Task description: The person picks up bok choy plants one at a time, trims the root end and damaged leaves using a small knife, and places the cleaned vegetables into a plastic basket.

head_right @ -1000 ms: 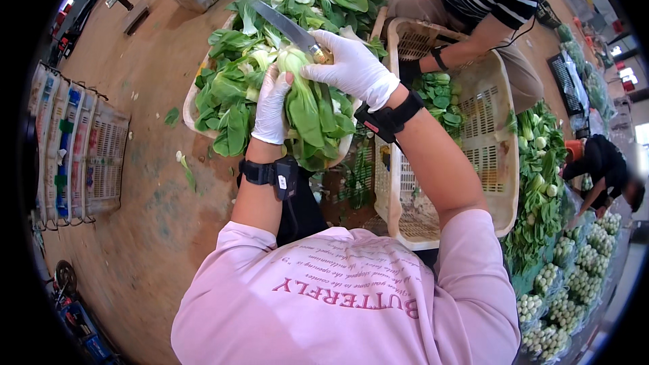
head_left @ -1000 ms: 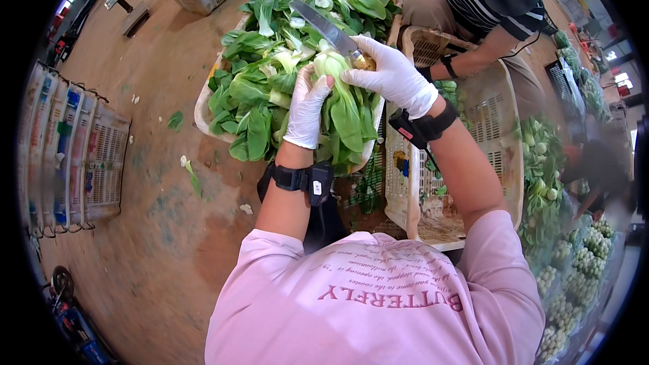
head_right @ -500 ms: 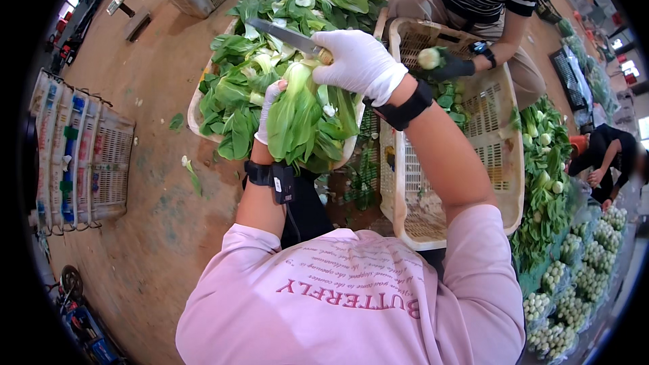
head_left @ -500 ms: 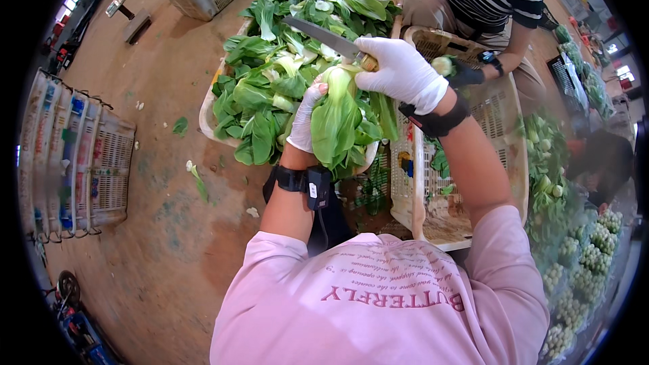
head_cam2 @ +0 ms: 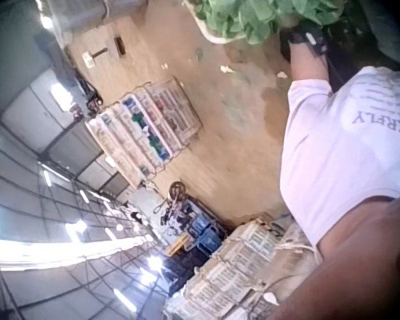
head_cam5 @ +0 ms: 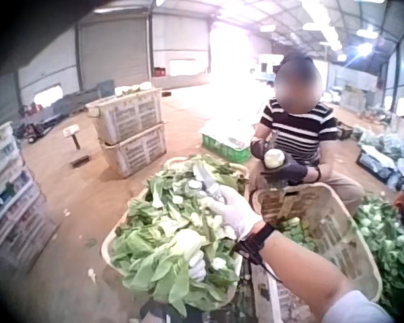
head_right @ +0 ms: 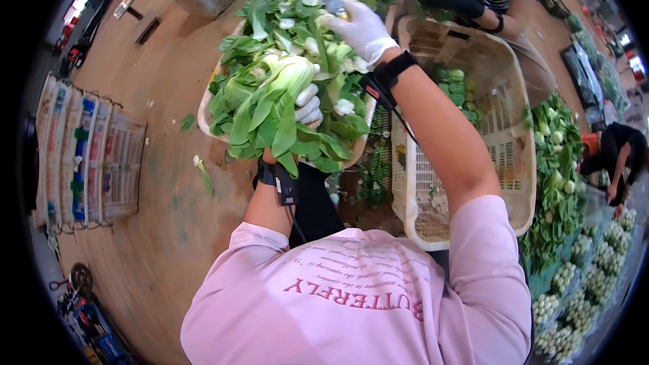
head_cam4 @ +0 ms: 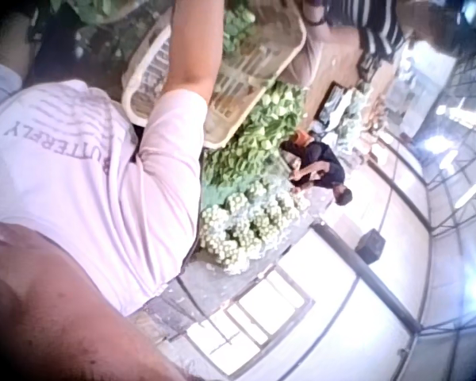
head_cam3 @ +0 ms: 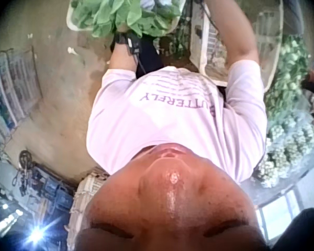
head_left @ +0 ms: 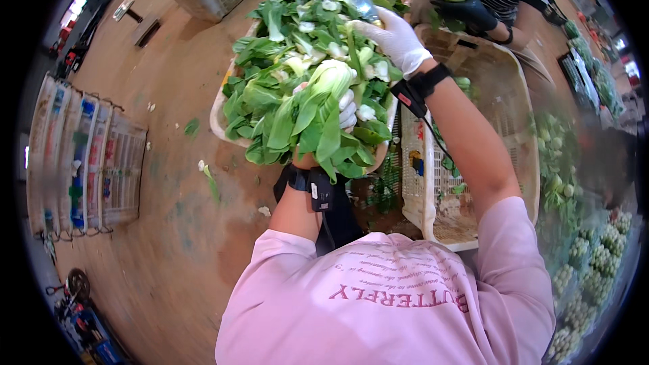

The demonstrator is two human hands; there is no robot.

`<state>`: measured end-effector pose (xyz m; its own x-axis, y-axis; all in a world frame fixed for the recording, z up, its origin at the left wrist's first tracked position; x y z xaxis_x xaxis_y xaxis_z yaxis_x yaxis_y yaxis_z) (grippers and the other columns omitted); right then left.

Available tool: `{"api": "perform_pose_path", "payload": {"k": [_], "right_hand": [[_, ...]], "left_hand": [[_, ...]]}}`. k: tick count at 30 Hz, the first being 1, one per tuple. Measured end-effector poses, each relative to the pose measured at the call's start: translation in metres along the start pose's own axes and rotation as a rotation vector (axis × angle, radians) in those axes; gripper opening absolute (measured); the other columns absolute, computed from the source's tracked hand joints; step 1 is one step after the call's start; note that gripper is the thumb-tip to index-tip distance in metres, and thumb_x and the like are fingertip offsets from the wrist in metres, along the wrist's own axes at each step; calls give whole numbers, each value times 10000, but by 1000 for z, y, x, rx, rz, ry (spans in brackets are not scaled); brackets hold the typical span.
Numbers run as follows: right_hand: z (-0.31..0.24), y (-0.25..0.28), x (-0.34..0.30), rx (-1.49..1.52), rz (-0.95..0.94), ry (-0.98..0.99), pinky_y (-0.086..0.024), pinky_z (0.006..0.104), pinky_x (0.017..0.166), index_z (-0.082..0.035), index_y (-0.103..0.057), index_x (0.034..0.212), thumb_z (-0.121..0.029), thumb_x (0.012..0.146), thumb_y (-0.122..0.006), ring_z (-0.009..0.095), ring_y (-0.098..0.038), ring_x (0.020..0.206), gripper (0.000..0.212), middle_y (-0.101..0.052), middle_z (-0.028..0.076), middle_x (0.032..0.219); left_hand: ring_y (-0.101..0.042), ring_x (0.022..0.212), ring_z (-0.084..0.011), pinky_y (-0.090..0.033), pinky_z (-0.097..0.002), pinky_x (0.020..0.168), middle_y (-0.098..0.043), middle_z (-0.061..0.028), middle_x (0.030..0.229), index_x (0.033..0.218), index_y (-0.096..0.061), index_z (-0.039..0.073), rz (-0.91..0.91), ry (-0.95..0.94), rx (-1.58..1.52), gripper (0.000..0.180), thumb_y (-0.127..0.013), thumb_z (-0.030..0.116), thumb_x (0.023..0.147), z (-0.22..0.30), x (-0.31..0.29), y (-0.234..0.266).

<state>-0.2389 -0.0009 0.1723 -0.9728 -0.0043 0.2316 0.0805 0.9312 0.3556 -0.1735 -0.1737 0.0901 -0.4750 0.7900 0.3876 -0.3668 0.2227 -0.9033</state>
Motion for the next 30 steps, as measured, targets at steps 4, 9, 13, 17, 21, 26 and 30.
{"api": "perform_pose_path", "payload": {"k": [4,9,13,17,21,26,30], "right_hand": [[-23,-15,-29,55,54,130,-475,269,677,-23,-626,1047,-220,853,-674,106,-591,719,281,-647,45,802],[-68,-34,-74,121,-163,111,-453,260,582,-8,-651,964,-257,857,-691,110,-577,625,274,-618,66,709],[-66,-37,-81,-143,-274,68,-468,337,618,8,-647,935,-496,761,-730,281,-619,665,540,-608,145,727],[-42,-30,-74,-141,-303,-21,-438,218,648,7,-628,992,-224,825,-746,54,-519,719,309,-586,-22,794],[-7,-19,-69,204,-380,-237,-457,244,665,-14,-634,898,-320,803,-742,111,-567,702,338,-586,-15,733],[-13,-27,-78,133,-336,-37,-375,195,568,-8,-549,1064,-250,792,-767,24,-467,658,424,-570,-12,805],[-6,-20,-75,330,-499,-407,-396,168,489,-40,-555,1060,-172,825,-732,18,-522,621,322,-567,-19,811]], "left_hand": [[-410,582,-166,-339,-305,555,-506,-86,850,1360,-390,2,-10,-147,21,678,-489,476,885,8,-11,3],[-648,922,-286,-544,-392,813,-627,-180,1097,1200,-545,17,338,-419,17,517,-474,414,877,11,-22,1],[-572,1093,-253,-465,-378,963,-552,-145,1224,1317,-425,44,439,-507,455,531,-488,346,886,8,-11,-12],[-545,1085,-190,-436,-338,958,-527,-100,1226,1331,-368,53,783,-814,974,554,-611,162,845,13,-10,-17],[-530,1087,-174,-411,-314,969,-533,-84,1219,1341,-390,44,796,-685,1077,575,-642,179,842,9,-8,-25],[-555,1039,-170,-454,-307,918,-546,-98,1197,1302,-399,88,752,-652,1035,533,-623,37,821,1,-3,-21],[-562,1007,-162,-463,-299,908,-557,-101,1161,1288,-400,70,817,-652,1051,487,-579,12,839,3,-4,-19]]}}
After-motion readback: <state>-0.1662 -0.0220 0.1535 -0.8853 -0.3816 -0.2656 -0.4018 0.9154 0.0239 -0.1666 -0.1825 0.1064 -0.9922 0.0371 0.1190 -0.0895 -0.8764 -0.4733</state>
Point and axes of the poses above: each hand's wrist, its own x-axis towards the middle knuckle, its own y-axis out of the back of the hand, z = x × y, the point moved 3 cm from there along x, towards the middle knuckle
